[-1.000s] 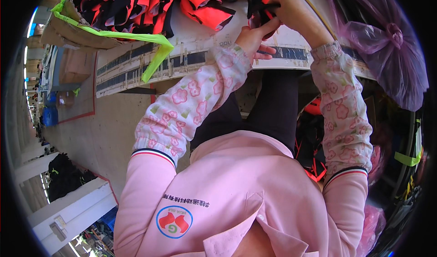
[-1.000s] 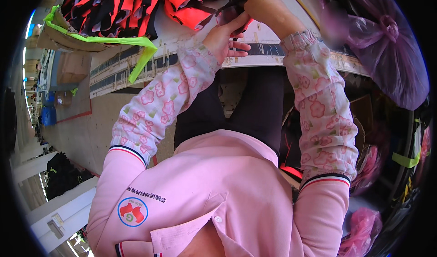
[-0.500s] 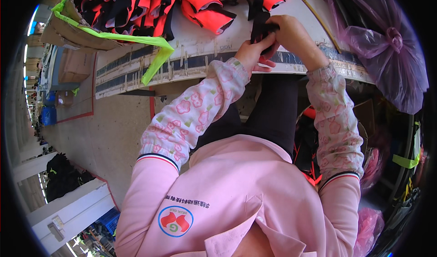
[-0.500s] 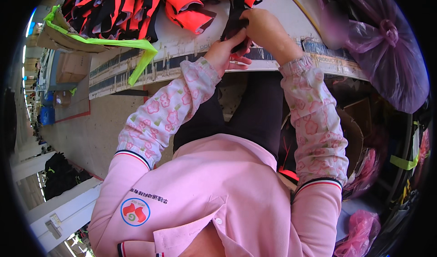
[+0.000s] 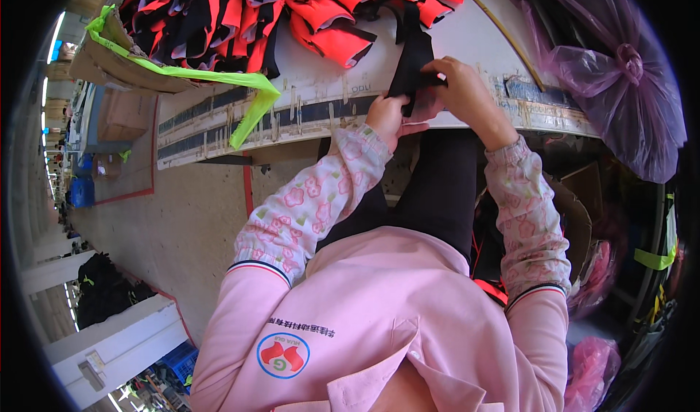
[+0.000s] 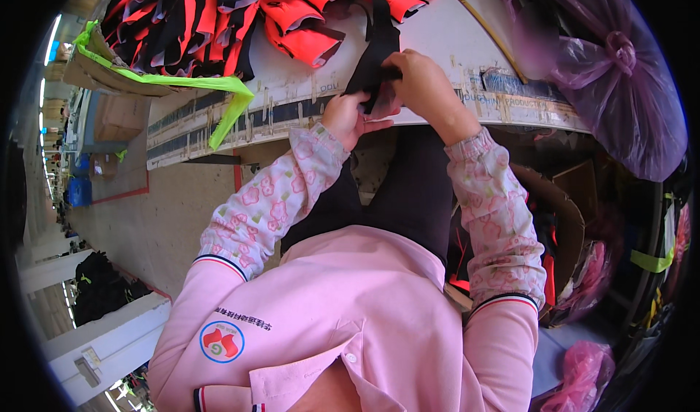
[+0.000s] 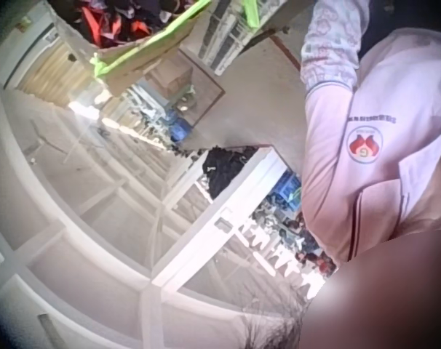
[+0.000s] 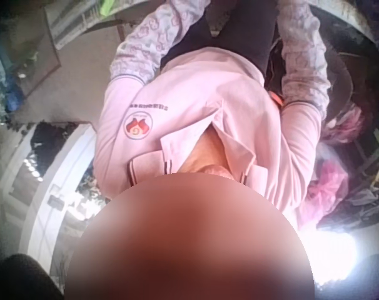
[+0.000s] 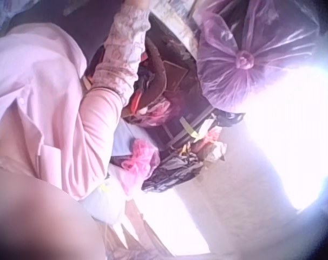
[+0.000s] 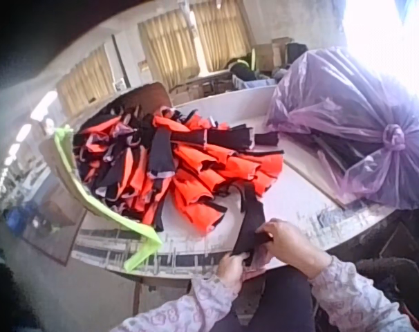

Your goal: Assembling fabric components of a life vest or safety garment by inserting a wooden rod into fabric sleeves to turn them or position parts.

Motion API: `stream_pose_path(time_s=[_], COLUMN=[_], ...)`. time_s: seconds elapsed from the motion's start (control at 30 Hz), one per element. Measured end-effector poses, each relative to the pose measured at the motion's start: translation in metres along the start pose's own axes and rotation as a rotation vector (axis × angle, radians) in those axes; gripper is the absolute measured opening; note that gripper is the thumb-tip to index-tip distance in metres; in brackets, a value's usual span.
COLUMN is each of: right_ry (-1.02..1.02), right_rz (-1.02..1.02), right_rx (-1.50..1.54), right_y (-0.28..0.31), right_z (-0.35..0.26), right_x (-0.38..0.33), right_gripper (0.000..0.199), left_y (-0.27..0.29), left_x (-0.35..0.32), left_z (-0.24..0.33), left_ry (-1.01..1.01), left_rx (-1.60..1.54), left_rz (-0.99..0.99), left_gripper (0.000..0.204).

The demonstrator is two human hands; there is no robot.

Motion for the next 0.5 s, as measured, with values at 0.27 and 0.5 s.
stream_pose_path(time_s=[0.27,0.5], right_ry=[-0.035,0.025], right_rz=[-0.025,-0.016], right_rx=[-0.139,-0.078], right_y=[-0.004,-0.005], right_z=[-0.003,-0.011], right_x=[-0.015,0.001], right_gripper=[0.031,0.036], left_y=[0.000,0.010], left_x=[0.000,-0.007], left_z=[-0.014,0.006], left_ry=[-0.001,0.005], left_rx=[-0.091,0.222], left_rz=[0.049,0.122], left_gripper=[0.022,0.025])
Point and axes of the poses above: each hand's wrist, its own x-axis towards the middle knuckle, its own y-axis out of the back of the hand, z = x × y, the point moved 1 cm from there along x, towards the middle knuckle, and after that the axes turned 14 degrees about -z, right-handed, at the moved point
